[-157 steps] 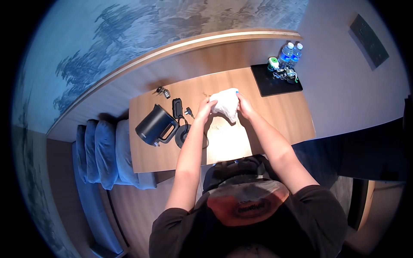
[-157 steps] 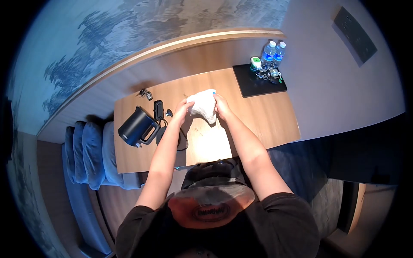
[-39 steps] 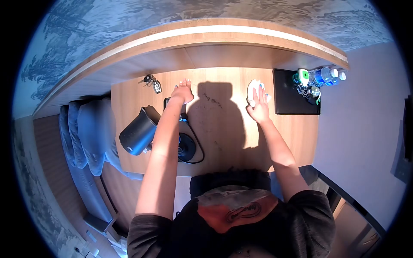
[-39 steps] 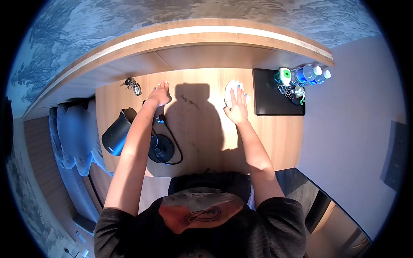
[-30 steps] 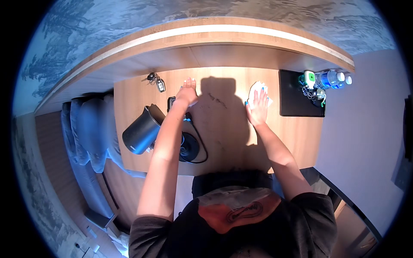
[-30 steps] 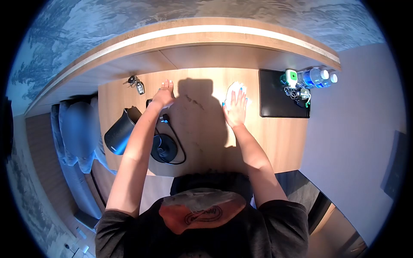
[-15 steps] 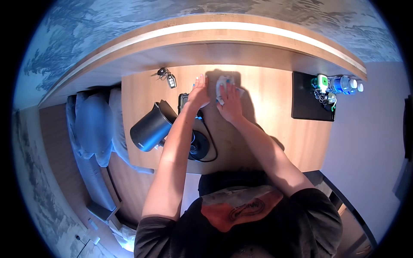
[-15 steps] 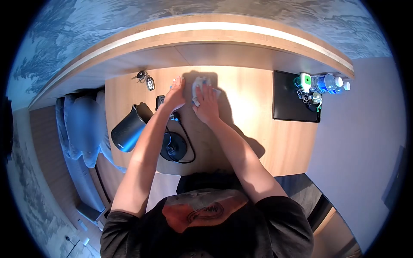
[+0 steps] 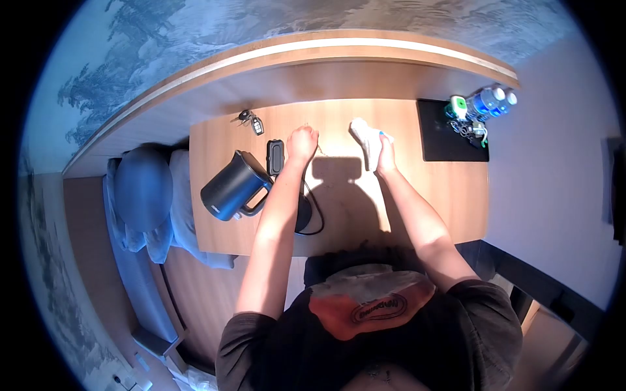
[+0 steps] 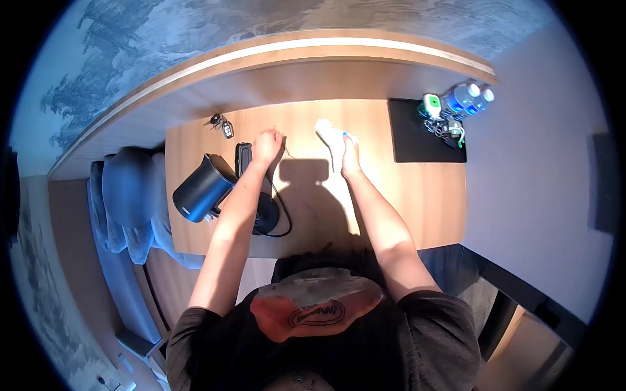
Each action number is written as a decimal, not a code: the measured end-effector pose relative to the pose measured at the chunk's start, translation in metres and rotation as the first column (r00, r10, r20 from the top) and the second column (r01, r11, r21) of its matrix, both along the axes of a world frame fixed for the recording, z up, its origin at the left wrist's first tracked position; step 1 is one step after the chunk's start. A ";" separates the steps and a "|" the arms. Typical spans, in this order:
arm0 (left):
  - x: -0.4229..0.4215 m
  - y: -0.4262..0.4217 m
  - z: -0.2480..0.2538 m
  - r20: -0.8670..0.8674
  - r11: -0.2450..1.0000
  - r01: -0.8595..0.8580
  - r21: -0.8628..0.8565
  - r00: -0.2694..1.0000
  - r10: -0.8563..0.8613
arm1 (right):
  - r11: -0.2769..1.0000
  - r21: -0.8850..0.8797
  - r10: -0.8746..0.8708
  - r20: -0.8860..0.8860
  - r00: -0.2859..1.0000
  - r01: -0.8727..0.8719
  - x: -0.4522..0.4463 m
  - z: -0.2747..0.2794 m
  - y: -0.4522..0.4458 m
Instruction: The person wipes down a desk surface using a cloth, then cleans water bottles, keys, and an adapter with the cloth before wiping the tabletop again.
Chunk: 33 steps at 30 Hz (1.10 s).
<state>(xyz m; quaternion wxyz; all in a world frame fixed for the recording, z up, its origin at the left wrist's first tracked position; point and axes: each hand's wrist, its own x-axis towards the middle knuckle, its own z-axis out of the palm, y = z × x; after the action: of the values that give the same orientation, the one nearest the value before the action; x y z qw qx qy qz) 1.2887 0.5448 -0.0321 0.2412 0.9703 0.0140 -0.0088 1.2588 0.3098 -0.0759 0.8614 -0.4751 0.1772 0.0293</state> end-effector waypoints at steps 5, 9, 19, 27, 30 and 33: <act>-0.057 -0.029 0.003 -0.223 0.991 -0.118 0.069 0.966 0.131 | 0.976 -0.214 -0.023 0.070 0.997 0.037 -0.048 0.033 -0.062; -0.089 -0.042 -0.041 0.177 0.993 -0.097 0.065 0.981 0.085 | 0.837 -0.539 -0.011 0.158 0.987 0.096 -0.083 0.001 -0.104; -0.152 -0.046 -0.019 0.069 0.993 -0.031 0.114 0.997 0.023 | -0.093 -0.979 0.154 -0.193 0.969 -0.181 -0.142 -0.016 -0.095; -0.182 -0.026 -0.016 0.123 0.985 0.148 0.087 0.980 -0.158 | -0.182 -0.981 0.198 0.023 0.980 0.060 -0.128 -0.019 -0.024; -0.186 -0.019 -0.009 0.089 0.973 0.222 0.054 0.970 -0.227 | -0.115 -0.991 0.257 0.044 0.965 0.076 -0.123 -0.020 0.004; -0.187 -0.012 -0.002 0.106 0.955 0.296 0.031 0.949 -0.298 | -0.074 -0.996 0.313 0.032 0.949 0.058 -0.119 -0.016 0.028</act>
<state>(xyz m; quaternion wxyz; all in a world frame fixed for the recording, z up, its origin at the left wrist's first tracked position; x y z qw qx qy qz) 1.1017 0.5331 -0.0337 0.2305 0.9621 -0.1452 0.0082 1.1395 0.3382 -0.0921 0.2503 -0.9641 -0.0156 -0.0877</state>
